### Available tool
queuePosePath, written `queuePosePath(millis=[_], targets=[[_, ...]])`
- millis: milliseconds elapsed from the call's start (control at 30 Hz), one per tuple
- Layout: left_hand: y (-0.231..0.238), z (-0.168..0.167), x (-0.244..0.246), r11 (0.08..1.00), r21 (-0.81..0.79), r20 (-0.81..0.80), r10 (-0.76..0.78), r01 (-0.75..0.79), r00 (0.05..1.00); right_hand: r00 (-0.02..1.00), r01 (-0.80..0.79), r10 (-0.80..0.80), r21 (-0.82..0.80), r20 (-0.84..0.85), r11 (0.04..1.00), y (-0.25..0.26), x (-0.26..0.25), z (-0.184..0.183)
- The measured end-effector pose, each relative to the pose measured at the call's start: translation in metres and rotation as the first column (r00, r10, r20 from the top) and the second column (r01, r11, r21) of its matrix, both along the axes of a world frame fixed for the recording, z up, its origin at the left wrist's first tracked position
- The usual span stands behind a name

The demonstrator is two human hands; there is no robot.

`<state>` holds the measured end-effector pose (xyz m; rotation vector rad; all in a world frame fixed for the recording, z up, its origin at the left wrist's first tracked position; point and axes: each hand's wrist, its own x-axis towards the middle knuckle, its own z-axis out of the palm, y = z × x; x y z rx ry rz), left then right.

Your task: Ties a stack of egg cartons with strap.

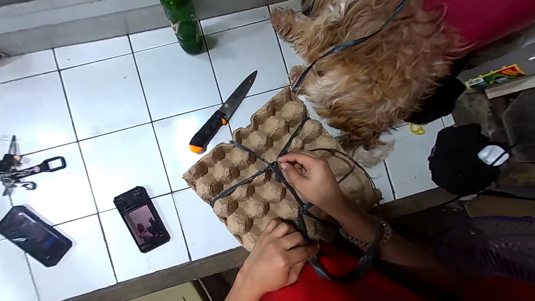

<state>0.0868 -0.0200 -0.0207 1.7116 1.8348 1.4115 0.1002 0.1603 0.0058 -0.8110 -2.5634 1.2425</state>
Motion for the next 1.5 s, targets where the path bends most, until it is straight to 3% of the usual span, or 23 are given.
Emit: queuePosePath(millis=[167,300,367,467,600,867,1000,1100,1200,1500], targets=[[-0.002,-0.002,0.001,0.999,0.004,0.019,0.036,-0.036,0.999,0.988,-0.151,0.151,0.287,0.024,0.946,0.003,-0.003,-0.006],[-0.003,-0.005,0.001,0.997,0.040,0.054,0.056,-0.058,0.997,0.920,-0.374,0.388,0.400,0.049,0.837,0.026,-0.009,-0.002],[-0.004,-0.007,0.001,0.995,0.071,0.094,0.063,-0.070,0.994,0.875,-0.449,0.484,0.428,0.031,0.784,0.035,-0.013,-0.005],[-0.003,-0.010,-0.001,0.990,0.115,0.177,0.065,-0.086,0.982,0.833,-0.507,0.552,0.362,-0.027,0.782,0.047,-0.017,-0.014],[-0.003,-0.013,-0.002,0.974,0.191,0.231,0.073,-0.119,0.970,0.834,-0.462,0.514,0.257,-0.201,0.849,0.054,-0.018,-0.023],[-0.002,-0.015,-0.003,0.958,0.249,0.251,0.078,-0.142,0.965,0.837,-0.426,0.476,0.226,-0.269,0.876,0.054,-0.021,-0.024],[-0.003,-0.015,-0.003,0.955,0.253,0.266,0.086,-0.155,0.960,0.887,-0.331,0.373,0.186,-0.271,0.925,0.040,-0.014,-0.022],[-0.004,-0.015,-0.002,0.951,0.249,0.273,0.111,-0.181,0.956,0.942,-0.161,0.237,0.299,-0.237,0.941,0.013,0.004,-0.022],[-0.004,-0.015,-0.002,0.950,0.246,0.275,0.125,-0.195,0.953,0.975,-0.070,0.160,0.464,-0.157,0.883,-0.010,0.015,-0.022],[-0.004,-0.015,-0.002,0.949,0.250,0.253,0.126,-0.191,0.959,0.996,-0.090,0.077,0.516,0.047,0.852,-0.027,0.003,-0.002]])
